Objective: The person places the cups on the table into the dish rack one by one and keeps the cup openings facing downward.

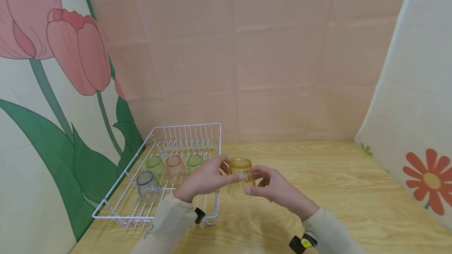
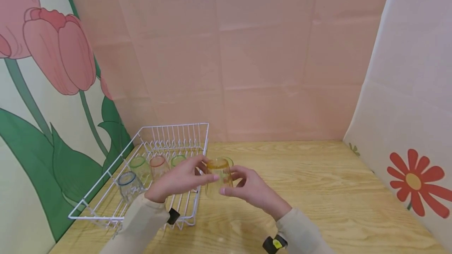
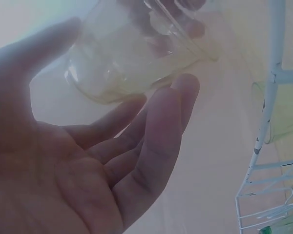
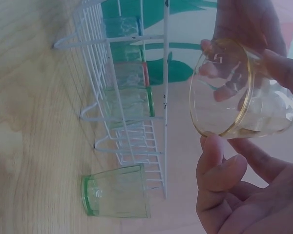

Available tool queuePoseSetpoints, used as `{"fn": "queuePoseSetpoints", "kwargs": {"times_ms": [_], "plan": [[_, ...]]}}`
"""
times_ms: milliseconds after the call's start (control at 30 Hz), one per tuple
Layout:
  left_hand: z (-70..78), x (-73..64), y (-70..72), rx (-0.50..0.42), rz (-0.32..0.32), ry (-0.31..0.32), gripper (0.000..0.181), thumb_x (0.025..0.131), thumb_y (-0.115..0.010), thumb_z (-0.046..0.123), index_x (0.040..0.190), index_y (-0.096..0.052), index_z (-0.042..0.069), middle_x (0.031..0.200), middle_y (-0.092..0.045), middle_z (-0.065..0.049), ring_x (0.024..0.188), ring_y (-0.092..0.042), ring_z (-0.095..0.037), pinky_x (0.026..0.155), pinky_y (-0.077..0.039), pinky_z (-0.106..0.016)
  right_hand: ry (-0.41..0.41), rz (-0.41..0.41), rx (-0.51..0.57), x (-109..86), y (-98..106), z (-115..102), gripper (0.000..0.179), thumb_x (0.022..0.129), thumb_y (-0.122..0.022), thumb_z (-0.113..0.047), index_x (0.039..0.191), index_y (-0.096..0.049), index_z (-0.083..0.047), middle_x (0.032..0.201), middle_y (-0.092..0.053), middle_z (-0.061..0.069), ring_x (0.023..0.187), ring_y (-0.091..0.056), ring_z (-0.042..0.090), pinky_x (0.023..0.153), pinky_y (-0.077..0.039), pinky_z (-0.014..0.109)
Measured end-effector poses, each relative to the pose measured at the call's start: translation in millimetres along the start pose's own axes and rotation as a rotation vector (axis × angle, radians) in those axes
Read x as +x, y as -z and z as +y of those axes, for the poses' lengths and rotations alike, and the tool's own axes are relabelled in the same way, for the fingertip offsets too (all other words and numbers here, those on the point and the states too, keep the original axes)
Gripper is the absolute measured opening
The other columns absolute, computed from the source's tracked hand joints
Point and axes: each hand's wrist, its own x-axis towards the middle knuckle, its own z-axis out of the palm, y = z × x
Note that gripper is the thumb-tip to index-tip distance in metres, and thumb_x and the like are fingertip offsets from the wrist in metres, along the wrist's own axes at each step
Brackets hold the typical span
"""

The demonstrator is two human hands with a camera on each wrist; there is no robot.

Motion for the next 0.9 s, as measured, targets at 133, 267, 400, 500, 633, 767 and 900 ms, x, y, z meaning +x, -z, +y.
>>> {"fn": "queuePoseSetpoints", "kwargs": {"times_ms": [133,267,400,500,633,767,900], "plan": [[0.0,-0.2,-0.2,0.006,-0.002,0.005,0.059,0.089,-0.071,0.051,0.126,-0.057,0.007,0.103,-0.066,-0.003,0.081,-0.063,-0.013,0.068,-0.054,-0.032,0.008,0.005,-0.010,-0.1,-0.1,1.8,0.059,0.088,-0.078,-0.034,0.138,-0.055,-0.011,0.120,-0.064,0.013,0.076,-0.056,0.021,0.050,-0.042,0.026],[0.4,-0.3,0.1,0.005,-0.011,0.002,0.056,0.090,-0.071,0.050,0.126,-0.057,0.009,0.104,-0.066,-0.004,0.080,-0.063,-0.013,0.068,-0.054,-0.032,0.017,0.010,-0.022,-0.8,-0.2,3.0,0.058,0.088,-0.078,-0.033,0.137,-0.056,-0.012,0.119,-0.064,0.011,0.078,-0.057,0.022,0.050,-0.043,0.027],[0.4,-0.4,0.0,0.016,-0.009,-0.002,0.056,0.090,-0.070,0.051,0.127,-0.057,0.011,0.104,-0.067,-0.004,0.081,-0.063,-0.012,0.069,-0.054,-0.031,0.015,0.006,-0.020,-1.3,-0.3,2.7,0.056,0.089,-0.077,-0.032,0.136,-0.055,-0.010,0.122,-0.063,0.013,0.078,-0.056,0.022,0.050,-0.043,0.027],[0.2,-1.2,-0.3,0.006,-0.006,-0.008,0.055,0.090,-0.070,0.051,0.126,-0.058,0.011,0.104,-0.067,-0.004,0.081,-0.064,-0.012,0.068,-0.054,-0.031,0.015,0.018,-0.017,-0.8,-0.8,1.4,0.058,0.089,-0.076,-0.033,0.138,-0.054,-0.010,0.123,-0.063,0.013,0.077,-0.055,0.021,0.050,-0.043,0.026],[1.2,-2.4,-1.1,-0.009,-0.009,-0.024,0.051,0.089,-0.072,0.049,0.121,-0.059,0.012,0.102,-0.067,-0.004,0.080,-0.065,-0.013,0.067,-0.055,-0.031,0.044,0.047,-0.013,0.2,-1.2,-0.7,0.060,0.089,-0.077,-0.034,0.139,-0.054,-0.010,0.122,-0.063,0.014,0.080,-0.057,0.022,0.054,-0.045,0.027],[3.0,-3.2,-2.2,0.000,-0.015,-0.038,0.050,0.088,-0.073,0.049,0.120,-0.060,0.013,0.102,-0.066,-0.003,0.079,-0.065,-0.012,0.066,-0.055,-0.030,0.092,0.048,-0.012,-0.3,-1.0,-2.3,0.057,0.088,-0.078,-0.031,0.136,-0.056,-0.009,0.119,-0.064,0.014,0.084,-0.059,0.025,0.061,-0.048,0.030],[3.3,-3.3,-2.8,0.005,-0.030,-0.040,0.048,0.088,-0.073,0.048,0.120,-0.060,0.015,0.099,-0.066,-0.002,0.077,-0.065,-0.011,0.065,-0.054,-0.030,0.108,0.025,-0.012,-2.6,-0.7,-2.5,0.056,0.088,-0.078,-0.030,0.135,-0.057,-0.008,0.117,-0.064,0.012,0.086,-0.060,0.025,0.066,-0.050,0.031]]}}
